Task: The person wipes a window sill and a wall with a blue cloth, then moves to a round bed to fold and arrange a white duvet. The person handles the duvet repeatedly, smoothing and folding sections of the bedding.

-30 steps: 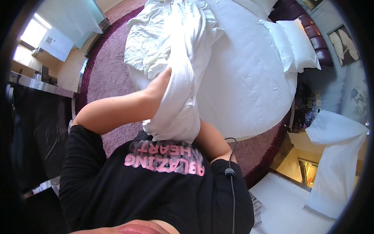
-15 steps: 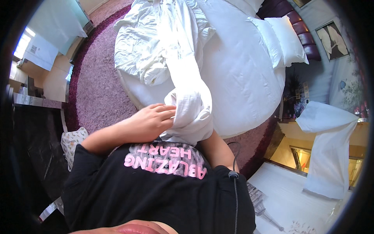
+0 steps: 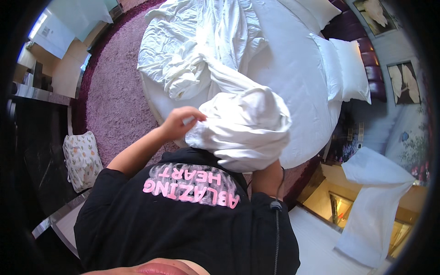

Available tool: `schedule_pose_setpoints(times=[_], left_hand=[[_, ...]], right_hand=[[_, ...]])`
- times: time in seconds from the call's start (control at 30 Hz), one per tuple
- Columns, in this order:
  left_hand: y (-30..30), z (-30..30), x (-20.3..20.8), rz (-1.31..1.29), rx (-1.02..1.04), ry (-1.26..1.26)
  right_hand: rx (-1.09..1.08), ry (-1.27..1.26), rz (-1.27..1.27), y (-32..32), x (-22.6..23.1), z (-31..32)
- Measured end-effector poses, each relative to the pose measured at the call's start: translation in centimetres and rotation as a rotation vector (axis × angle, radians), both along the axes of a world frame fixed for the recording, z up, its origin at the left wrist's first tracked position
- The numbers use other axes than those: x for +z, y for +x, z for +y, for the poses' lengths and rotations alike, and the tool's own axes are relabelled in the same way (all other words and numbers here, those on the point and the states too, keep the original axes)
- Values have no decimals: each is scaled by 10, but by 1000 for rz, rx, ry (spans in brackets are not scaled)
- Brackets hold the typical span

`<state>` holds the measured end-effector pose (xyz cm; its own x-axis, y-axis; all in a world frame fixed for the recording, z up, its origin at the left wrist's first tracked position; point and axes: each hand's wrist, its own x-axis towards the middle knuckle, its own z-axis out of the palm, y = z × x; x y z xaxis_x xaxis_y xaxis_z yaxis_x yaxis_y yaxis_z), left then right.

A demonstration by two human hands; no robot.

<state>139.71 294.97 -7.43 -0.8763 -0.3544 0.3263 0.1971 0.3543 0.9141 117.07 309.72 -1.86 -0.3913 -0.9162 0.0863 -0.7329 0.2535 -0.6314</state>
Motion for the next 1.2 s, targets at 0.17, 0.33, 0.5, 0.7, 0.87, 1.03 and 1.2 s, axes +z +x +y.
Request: schedule_pose_setpoints(times=[0.17,0.33,0.5,0.7,0.87,1.03,1.2], left_hand=[[-18,-63,-160,-532,621,-51],[-65,-88,-233,-1072,798,-264],[-96,-105,-249,-1250,977,-219],[-128,-76,-261,-796,930,138],[-169,47,-171,-517,630,-121],[-164,54,-124,-602,638,-184],[-162,39,-106,-570,581,-355]], right_hand=[[5,48,6,-67,-19,-3],[158,108,-25,-100,-64,-18],[338,110,-67,-129,-111,-30],[548,28,-36,-150,-138,-67],[654,-30,26,-153,-140,-78],[747,-102,63,-137,-136,-67],[736,-113,23,-132,-135,-53]])
